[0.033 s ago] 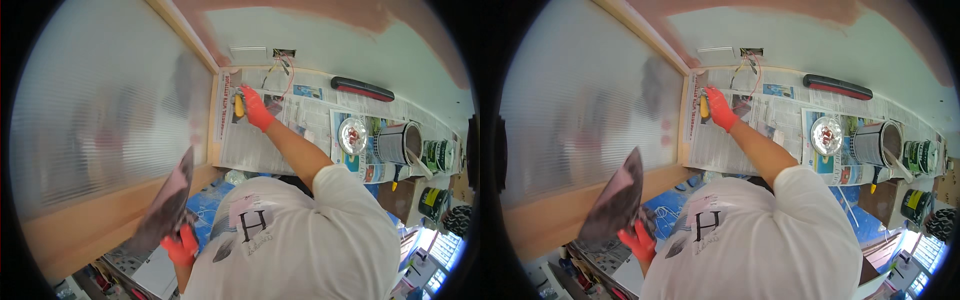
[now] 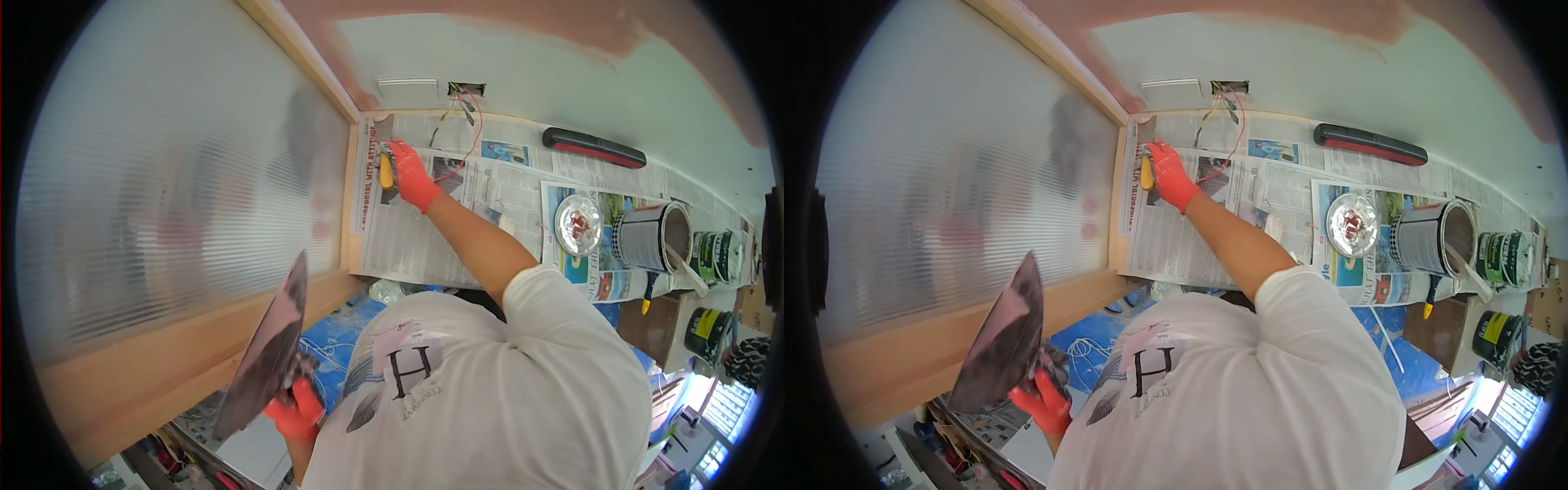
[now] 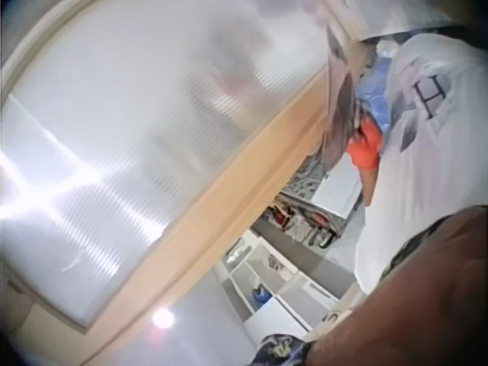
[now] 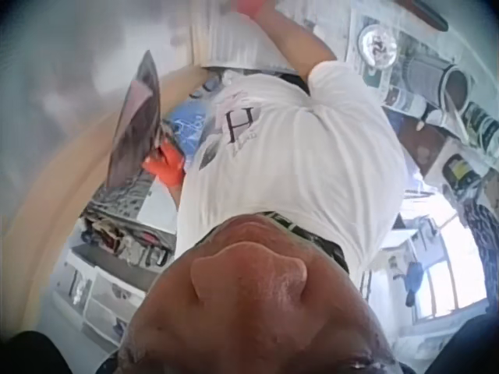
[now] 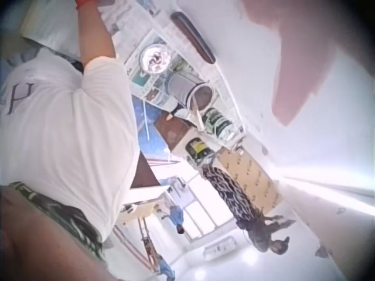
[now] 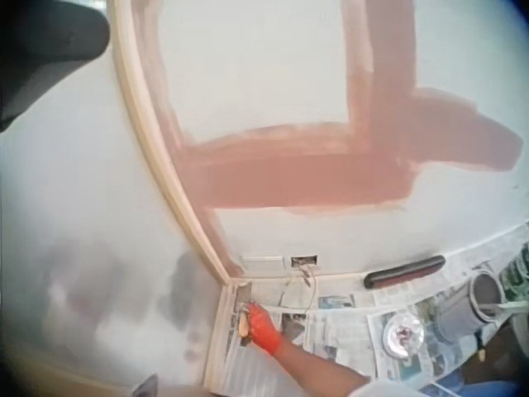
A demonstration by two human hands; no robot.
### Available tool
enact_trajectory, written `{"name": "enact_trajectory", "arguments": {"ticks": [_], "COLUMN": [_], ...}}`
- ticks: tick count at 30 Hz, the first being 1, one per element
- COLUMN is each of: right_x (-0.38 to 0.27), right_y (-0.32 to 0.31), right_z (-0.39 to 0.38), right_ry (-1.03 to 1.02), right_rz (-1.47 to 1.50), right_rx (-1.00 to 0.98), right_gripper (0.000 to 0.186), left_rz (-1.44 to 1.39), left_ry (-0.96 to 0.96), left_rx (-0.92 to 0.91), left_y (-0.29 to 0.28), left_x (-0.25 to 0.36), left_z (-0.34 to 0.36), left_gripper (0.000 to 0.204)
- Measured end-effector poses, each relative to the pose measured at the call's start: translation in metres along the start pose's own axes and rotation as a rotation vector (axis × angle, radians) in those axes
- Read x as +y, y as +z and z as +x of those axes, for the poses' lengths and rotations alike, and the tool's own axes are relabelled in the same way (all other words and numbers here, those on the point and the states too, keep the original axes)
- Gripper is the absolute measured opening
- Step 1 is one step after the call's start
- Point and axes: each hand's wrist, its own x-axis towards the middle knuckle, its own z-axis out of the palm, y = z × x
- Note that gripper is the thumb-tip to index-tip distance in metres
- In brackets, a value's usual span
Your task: The person applies joint compound to the seams of a wall using putty knives and a trowel, then scrapes excess material from the tools over a workbench covered in newspaper.
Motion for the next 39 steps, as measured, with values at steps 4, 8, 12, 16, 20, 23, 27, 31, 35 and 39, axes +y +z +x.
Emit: {"name": "enact_trajectory", "arguments": {"ticks": [4,8,12,16,20,23,27,31,35,39], "right_x": [0.034,0.046,0.068,0.107,0.005,-0.015,-0.023,-0.026,-0.033,-0.077], "right_y": [0.083,0.127,0.156,0.16,0.141,0.102,0.084,0.086,0.086,0.059], "right_z": [0.036,0.051,0.058,0.068,0.077,0.097,0.117,0.132,0.147,0.13], "right_ry": [0.521,0.699,0.631,0.402,0.74,0.907,0.815,0.872,0.853,0.805], "right_rz": [0.629,0.992,1.104,1.079,1.319,1.362,1.424,1.454,1.459,1.438], "right_rx": [-0.037,0.045,0.127,0.254,0.232,0.253,0.176,0.239,0.209,0.168], "right_gripper": [0.048,0.034,0.034,0.034,0.028,0.028,0.028,0.03,0.031,0.035], "left_rz": [0.344,-0.019,0.002,0.142,-0.118,-0.137,-0.035,-0.108,-0.078,-0.207], "left_ry": [0.046,-0.216,-0.127,-0.079,-0.489,-0.485,-0.408,-0.439,-0.227,-0.093], "left_rx": [0.142,0.145,0.18,0.08,0.221,0.185,0.269,0.171,0.195,0.088], "left_y": [-0.006,-0.001,-0.007,-0.017,-0.001,-0.007,-0.004,-0.011,-0.011,-0.018], "left_x": [-0.023,-0.03,-0.012,-0.014,-0.037,-0.033,-0.038,-0.041,-0.036,-0.017], "left_z": [-0.035,-0.06,-0.027,-0.004,-0.087,-0.072,-0.072,-0.071,-0.045,-0.014], "left_gripper": [0.046,0.06,0.059,0.055,0.057,0.06,0.062,0.06,0.057,0.065]}}
